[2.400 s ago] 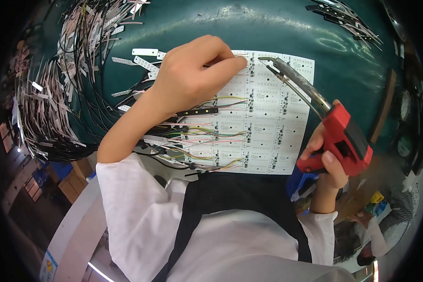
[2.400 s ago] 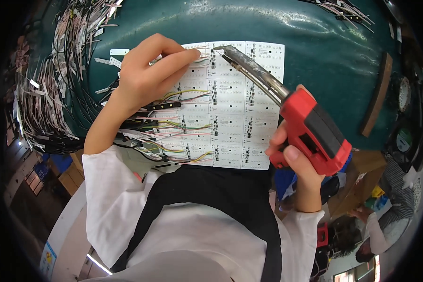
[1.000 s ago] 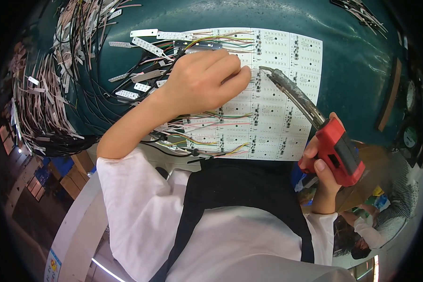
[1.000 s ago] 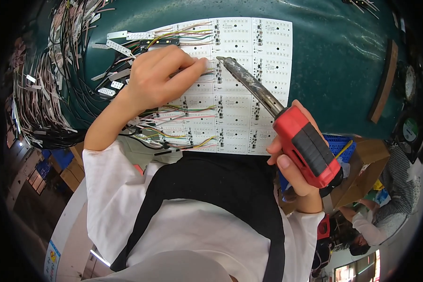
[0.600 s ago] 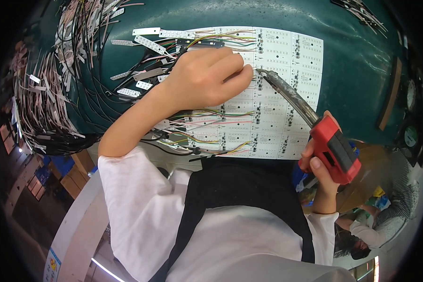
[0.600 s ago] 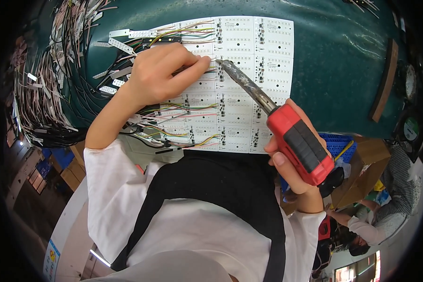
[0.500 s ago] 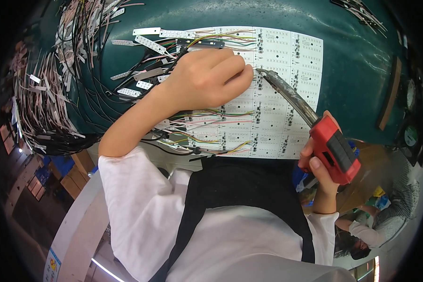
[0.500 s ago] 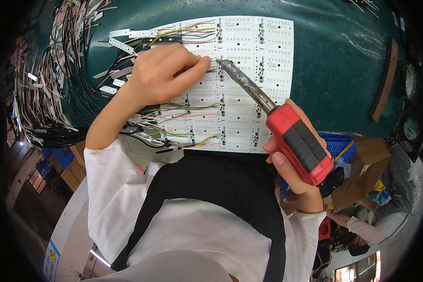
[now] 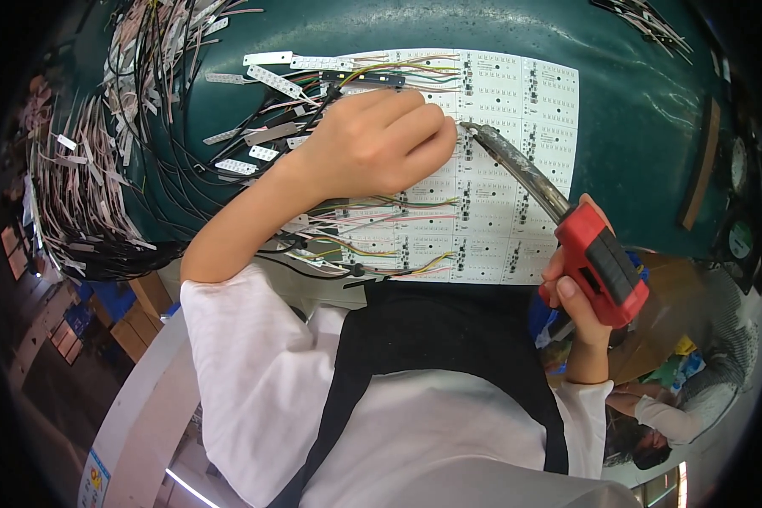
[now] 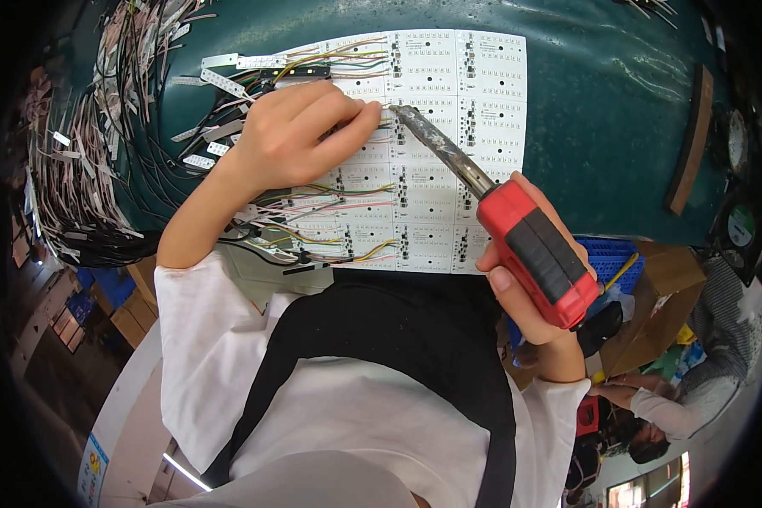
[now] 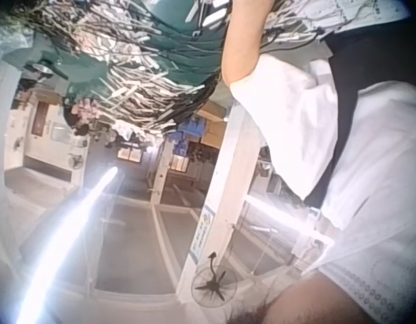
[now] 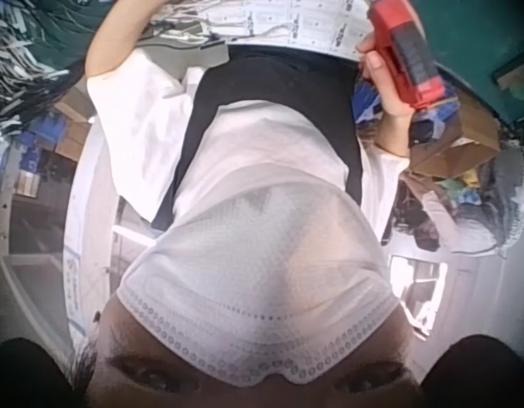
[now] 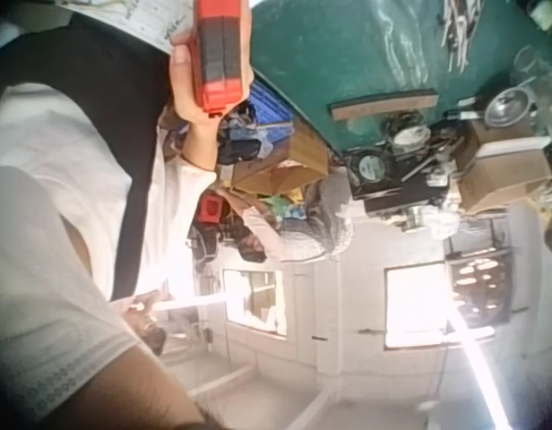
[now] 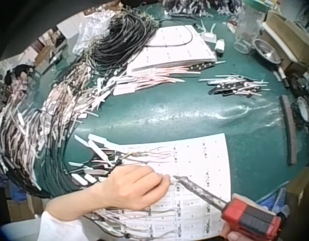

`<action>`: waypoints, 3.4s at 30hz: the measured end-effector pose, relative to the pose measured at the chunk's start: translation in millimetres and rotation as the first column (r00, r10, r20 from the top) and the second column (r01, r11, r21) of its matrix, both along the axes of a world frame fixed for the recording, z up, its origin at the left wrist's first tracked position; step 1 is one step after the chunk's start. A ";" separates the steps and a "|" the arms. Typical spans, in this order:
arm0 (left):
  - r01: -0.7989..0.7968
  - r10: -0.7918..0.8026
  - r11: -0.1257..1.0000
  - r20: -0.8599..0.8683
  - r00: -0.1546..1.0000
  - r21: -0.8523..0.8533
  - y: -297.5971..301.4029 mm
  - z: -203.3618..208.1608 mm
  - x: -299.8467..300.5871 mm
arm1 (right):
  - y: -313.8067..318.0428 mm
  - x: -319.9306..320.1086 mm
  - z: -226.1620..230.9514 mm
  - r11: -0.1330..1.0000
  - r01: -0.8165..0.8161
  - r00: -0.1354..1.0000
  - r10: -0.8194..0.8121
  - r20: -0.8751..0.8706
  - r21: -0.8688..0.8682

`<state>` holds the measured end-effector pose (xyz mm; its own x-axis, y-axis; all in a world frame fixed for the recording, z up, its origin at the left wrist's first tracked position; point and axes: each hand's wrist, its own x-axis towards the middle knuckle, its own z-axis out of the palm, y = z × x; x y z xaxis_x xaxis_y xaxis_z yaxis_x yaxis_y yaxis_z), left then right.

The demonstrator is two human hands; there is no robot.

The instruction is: The person solders wires onto LED strip boards with a soldering iron and solder.

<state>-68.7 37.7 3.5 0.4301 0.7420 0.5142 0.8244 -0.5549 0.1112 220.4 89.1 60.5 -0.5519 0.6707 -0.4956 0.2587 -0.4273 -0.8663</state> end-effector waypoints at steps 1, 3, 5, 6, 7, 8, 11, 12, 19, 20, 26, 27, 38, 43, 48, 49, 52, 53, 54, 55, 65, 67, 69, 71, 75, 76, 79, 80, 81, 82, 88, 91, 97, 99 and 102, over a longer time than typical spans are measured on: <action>0.000 0.000 1.000 -0.005 1.000 -0.002 -0.1 -0.2 -0.3 | -0.2 0.7 0.6 1.000 0.000 1.000 0.000 -0.001 0.000; 0.001 -0.001 1.000 -0.011 1.000 -0.004 0.5 0.4 -0.6 | 0.3 3.0 3.2 0.998 0.048 0.996 -0.051 -0.073 -0.045; 0.005 -0.005 1.000 -0.016 1.000 -0.003 3.4 1.3 -1.2 | 2.1 1.0 4.1 0.987 0.153 0.973 -0.142 -0.182 0.044; 0.004 -0.004 1.000 -0.014 1.000 -0.003 2.9 0.6 -1.9 | 5.1 1.1 3.0 0.982 0.166 0.969 -0.145 -0.202 0.093; 0.004 -0.004 1.000 -0.013 1.000 -0.002 2.7 0.7 -2.8 | 6.9 2.6 -2.9 0.972 0.205 0.949 -0.169 -0.265 0.114; 0.003 -0.003 1.000 -0.019 1.000 0.000 2.2 2.0 -3.9 | 10.6 5.3 -8.0 0.970 0.219 0.934 -0.177 -0.309 0.109; -0.001 0.000 1.000 -0.037 0.999 -0.029 -1.3 11.6 -3.2 | 9.7 14.6 -8.7 0.957 0.273 0.895 -0.216 -0.390 0.097; -0.001 -0.001 0.997 -0.033 0.999 -0.082 -3.1 14.2 -2.7 | 10.7 16.8 -10.5 0.950 0.303 0.869 -0.240 -0.432 0.082; -0.163 0.209 0.910 0.084 0.974 -0.380 52.5 40.7 -29.0 | -0.2 34.7 -27.2 0.927 0.376 0.803 -0.318 -0.504 0.015; -0.253 0.264 0.940 0.018 0.964 -0.230 69.9 37.4 -38.9 | -2.0 33.4 -25.8 0.924 0.383 0.792 -0.322 -0.519 0.012; -0.471 0.474 0.880 -0.058 0.879 0.063 142.2 -5.0 -83.1 | -12.8 34.3 -21.6 0.917 0.398 0.784 -0.317 -0.534 0.040; -0.488 0.493 0.870 -0.101 0.864 0.070 146.7 -8.5 -83.7 | -15.0 34.3 -20.7 0.910 0.412 0.783 -0.332 -0.526 0.039; -0.320 0.359 0.918 -0.143 0.922 0.236 135.3 19.4 -88.3 | -25.1 36.8 -20.9 0.914 0.403 0.795 -0.321 -0.515 0.053; -0.263 0.330 0.916 -0.195 0.924 0.304 119.7 31.8 -81.3 | -33.8 40.5 -22.5 0.918 0.396 0.781 -0.316 -0.539 0.037; -0.389 0.383 0.920 0.113 0.917 0.036 90.4 42.8 -50.7 | -37.6 39.7 -24.2 0.919 0.391 0.766 -0.292 -0.573 0.054; -0.385 0.380 0.923 0.125 0.916 0.012 77.3 49.7 -35.0 | -38.8 39.8 -24.4 0.916 0.397 0.769 -0.295 -0.567 0.062; -0.222 0.280 0.950 0.279 0.919 -0.221 31.9 49.1 -6.3 | -47.4 38.2 -27.5 0.926 0.374 0.792 -0.291 -0.537 0.051; -0.216 0.275 0.946 0.249 0.929 -0.242 14.3 37.5 -1.6 | -48.9 36.7 -27.4 0.938 0.344 0.805 -0.272 -0.528 0.041; -0.194 0.248 0.952 0.224 0.943 -0.237 -0.2 35.7 7.2 | -50.1 34.4 -25.9 0.950 0.312 0.821 -0.252 -0.513 0.033; -0.146 0.205 0.957 0.225 0.953 -0.252 -11.6 30.7 12.7 | -52.9 32.0 -26.1 0.950 0.311 0.823 -0.255 -0.508 0.025; -0.020 0.024 0.998 0.091 0.996 -0.052 -42.3 4.5 27.3 | -78.9 26.8 -24.8 0.976 0.216 0.948 -0.219 -0.231 -0.039; -0.005 0.012 0.997 0.094 0.996 -0.075 -42.6 4.5 28.1 | -82.0 28.9 -26.1 0.979 0.199 0.957 -0.205 -0.207 -0.049; 0.005 0.003 0.997 0.098 0.995 -0.074 -42.8 4.0 28.0 | -83.6 31.4 -29.2 0.982 0.182 0.964 -0.189 -0.185 -0.058; 0.014 -0.006 0.997 0.101 0.995 -0.071 -42.4 4.0 27.9 | -83.4 32.8 -33.7 0.986 0.167 0.959 -0.166 -0.230 -0.014; 0.014 -0.009 0.999 0.092 0.996 -0.046 -42.1 2.7 28.6 | -84.8 32.2 -33.7 0.986 0.165 0.967 -0.163 -0.196 -0.008; 0.014 -0.011 0.999 0.088 0.996 -0.040 -42.0 2.6 28.6 | -85.9 34.2 -35.8 0.987 0.154 0.975 -0.147 -0.169 0.032; 0.020 -0.018 0.999 0.071 0.997 -0.034 -41.6 4.1 28.0 | -88.1 33.2 -36.1 0.986 0.154 0.980 -0.143 -0.139 0.069; 0.020 -0.018 0.999 0.071 0.997 -0.034 -41.9 3.8 28.1 | -88.8 32.4 -35.8 0.984 0.166 0.978 -0.155 -0.138 0.065; 0.016 -0.014 0.999 0.071 0.997 -0.030 -42.2 3.0 28.4 | -89.0 32.4 -36.6 0.984 0.165 0.978 -0.155 -0.139 0.066; 0.013 -0.011 1.000 0.071 0.997 -0.026 -42.2 2.4 28.6 | -89.4 32.5 -37.8 0.983 0.166 0.977 -0.152 -0.147 0.083; -0.001 0.003 0.999 0.070 0.998 -0.034 -42.8 2.0 29.8 | -90.0 32.1 -41.9 0.967 0.155 0.975 -0.117 -0.190 0.201; -0.006 0.008 0.999 0.066 0.998 -0.034 -43.2 1.9 29.4 | -91.8 31.4 -38.2 0.965 0.208 0.960 -0.171 -0.221 0.160; 0.025 -0.016 0.998 0.158 0.987 -0.054 -40.9 -2.3 25.6 | -91.5 37.9 -38.3 0.978 0.145 0.982 -0.123 -0.146 0.148; 0.017 -0.011 0.999 0.128 0.992 -0.049 -42.4 -1.0 26.8 | -92.4 38.5 -39.4 0.978 0.128 0.986 -0.107 -0.131 0.163; 0.012 -0.009 0.999 0.077 0.997 -0.038 -43.7 0.0 27.5 | -94.5 36.6 -38.8 0.977 0.131 0.986 -0.111 -0.124 0.166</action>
<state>-41.2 -6.0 3.5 0.3985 0.7576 0.5170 0.8067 -0.5577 0.1955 257.0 -5.4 21.8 -0.5071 0.8061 -0.3051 0.1105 -0.2902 -0.9506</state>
